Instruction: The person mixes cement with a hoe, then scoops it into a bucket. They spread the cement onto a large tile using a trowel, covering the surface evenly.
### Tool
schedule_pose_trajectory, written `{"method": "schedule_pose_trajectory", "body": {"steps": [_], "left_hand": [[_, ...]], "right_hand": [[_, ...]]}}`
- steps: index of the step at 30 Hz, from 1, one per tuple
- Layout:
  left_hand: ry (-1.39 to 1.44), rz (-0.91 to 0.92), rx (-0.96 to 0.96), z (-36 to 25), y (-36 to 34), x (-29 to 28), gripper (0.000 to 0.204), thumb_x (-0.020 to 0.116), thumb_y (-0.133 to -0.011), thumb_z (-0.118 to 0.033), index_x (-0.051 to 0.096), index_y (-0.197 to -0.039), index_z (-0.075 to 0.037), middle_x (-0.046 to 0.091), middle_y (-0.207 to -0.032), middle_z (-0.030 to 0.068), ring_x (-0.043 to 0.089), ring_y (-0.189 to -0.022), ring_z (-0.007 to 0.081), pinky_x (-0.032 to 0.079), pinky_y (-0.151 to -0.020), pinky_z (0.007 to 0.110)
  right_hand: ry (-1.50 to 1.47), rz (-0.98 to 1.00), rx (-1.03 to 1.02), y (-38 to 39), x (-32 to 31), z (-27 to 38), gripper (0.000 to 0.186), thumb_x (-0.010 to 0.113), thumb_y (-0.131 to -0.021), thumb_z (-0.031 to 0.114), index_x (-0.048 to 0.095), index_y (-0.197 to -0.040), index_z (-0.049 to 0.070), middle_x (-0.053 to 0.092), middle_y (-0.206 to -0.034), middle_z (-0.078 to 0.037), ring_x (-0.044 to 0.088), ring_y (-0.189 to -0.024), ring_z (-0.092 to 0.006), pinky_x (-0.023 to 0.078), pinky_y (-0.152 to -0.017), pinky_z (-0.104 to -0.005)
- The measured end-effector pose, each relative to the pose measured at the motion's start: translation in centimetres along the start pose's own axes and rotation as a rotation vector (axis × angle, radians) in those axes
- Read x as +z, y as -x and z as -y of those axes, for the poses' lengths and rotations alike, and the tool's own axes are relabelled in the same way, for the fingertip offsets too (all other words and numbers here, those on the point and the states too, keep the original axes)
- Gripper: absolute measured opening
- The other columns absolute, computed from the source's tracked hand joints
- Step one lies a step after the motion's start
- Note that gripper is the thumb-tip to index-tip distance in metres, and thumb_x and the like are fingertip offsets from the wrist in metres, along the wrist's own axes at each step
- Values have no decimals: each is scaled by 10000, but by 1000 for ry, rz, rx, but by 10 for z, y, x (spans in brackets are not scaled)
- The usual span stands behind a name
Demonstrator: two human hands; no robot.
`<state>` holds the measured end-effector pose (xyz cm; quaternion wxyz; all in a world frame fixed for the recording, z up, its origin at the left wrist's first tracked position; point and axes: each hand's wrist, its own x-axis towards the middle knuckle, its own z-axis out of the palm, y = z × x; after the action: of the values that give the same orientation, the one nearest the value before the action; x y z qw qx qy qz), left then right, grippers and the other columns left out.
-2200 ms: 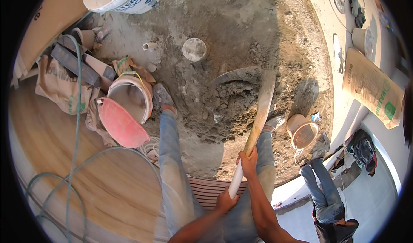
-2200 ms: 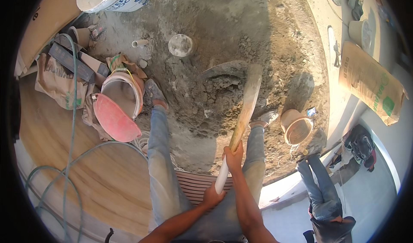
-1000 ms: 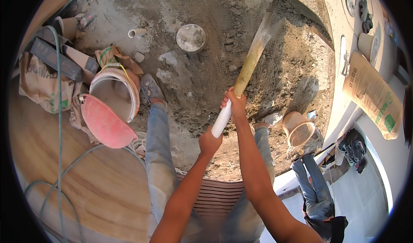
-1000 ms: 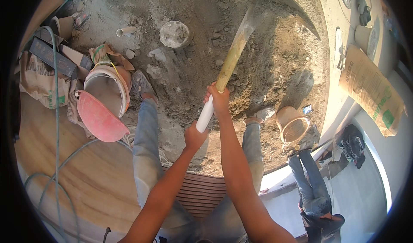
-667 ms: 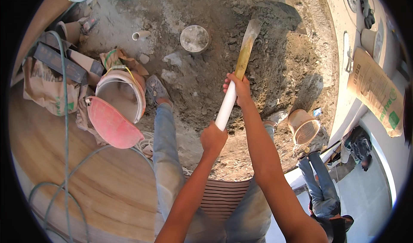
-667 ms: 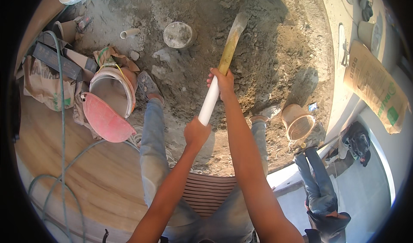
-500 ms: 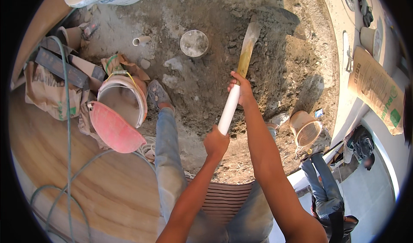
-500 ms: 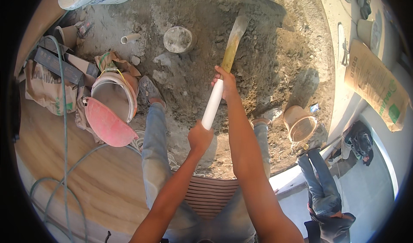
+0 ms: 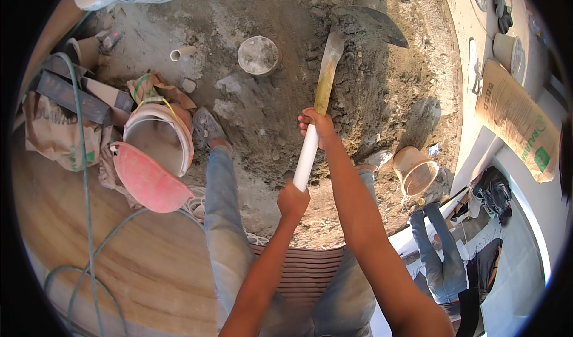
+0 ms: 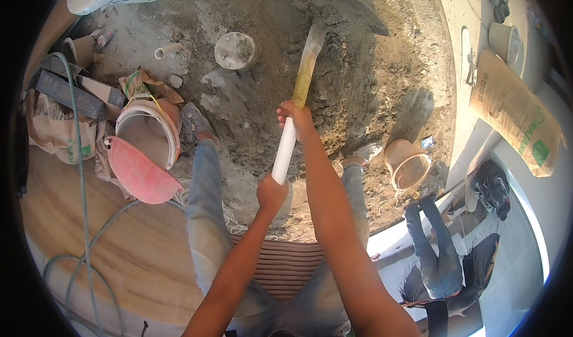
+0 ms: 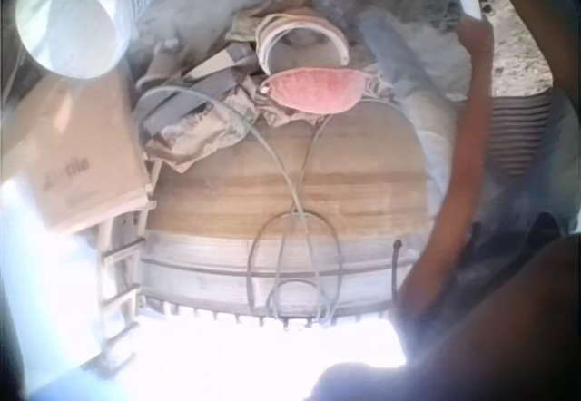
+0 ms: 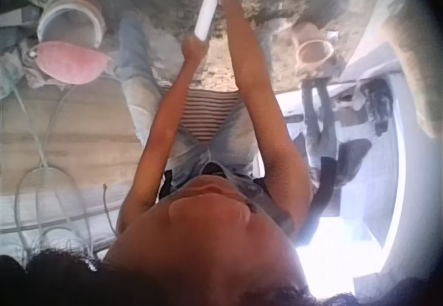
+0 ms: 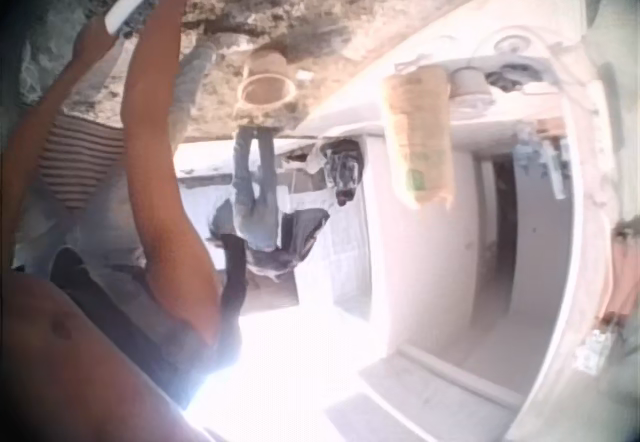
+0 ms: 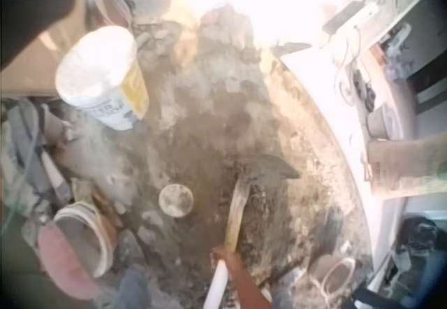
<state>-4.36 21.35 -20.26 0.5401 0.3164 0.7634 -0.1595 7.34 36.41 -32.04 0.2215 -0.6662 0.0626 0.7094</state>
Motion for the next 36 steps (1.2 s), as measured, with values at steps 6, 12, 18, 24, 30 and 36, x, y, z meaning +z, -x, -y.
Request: {"method": "schedule_pose_trajectory", "body": {"steps": [6, 12, 18, 24, 30, 36], "left_hand": [[29, -4, 19, -13, 16, -47, 390, 787, -758, -213, 674, -1035, 39, 729, -943, 279, 729, -918, 421, 584, -806, 490], [368, 437, 16, 30, -2, -61, 356, 770, -745, -204, 689, -977, 54, 729, -835, 235, 745, -758, 297, 573, -702, 415], [282, 117, 550, 30, -15, -23, 368, 785, -745, -243, 646, -924, 46, 707, -752, 217, 726, -632, 286, 564, -591, 411], [-67, -54, 226, -41, -19, -13, 438, 801, -763, -283, 641, -1050, 6, 733, -867, 239, 741, -805, 383, 594, -707, 483], [-191, 22, 167, -61, -16, -33, 456, 792, -785, -277, 643, -1095, 21, 740, -922, 251, 750, -850, 371, 602, -760, 479], [-98, 89, 219, -56, -20, -45, 482, 777, -809, -259, 645, -1166, 36, 743, -943, 252, 755, -838, 354, 603, -750, 456]], "right_hand": [[-213, 71, -29, 10, 21, 15, 224, 733, -878, 148, 588, -1036, 83, 619, -750, -23, 596, -601, -124, 548, -543, -294], [-143, -210, -223, 42, 35, 4, 232, 692, -832, 20, 506, -967, 50, 539, -665, -26, 525, -499, -120, 467, -467, -299], [63, -489, -555, 82, 23, 22, 266, 726, -880, 111, 498, -988, 26, 559, -691, -55, 560, -509, -139, 472, -474, -320], [297, -633, -537, 13, -7, 53, 359, 722, -897, 145, 504, -1130, -21, 651, -810, -111, 654, -599, -168, 522, -508, -293], [-40, -304, -265, -17, -26, 54, 272, 686, -895, 105, 535, -1083, -20, 635, -802, -99, 680, -632, -189, 590, -519, -360], [-206, -234, -284, -1, -19, 52, 216, 655, -868, 34, 522, -1038, 19, 571, -736, -64, 580, -538, -164, 519, -466, -327]]}}
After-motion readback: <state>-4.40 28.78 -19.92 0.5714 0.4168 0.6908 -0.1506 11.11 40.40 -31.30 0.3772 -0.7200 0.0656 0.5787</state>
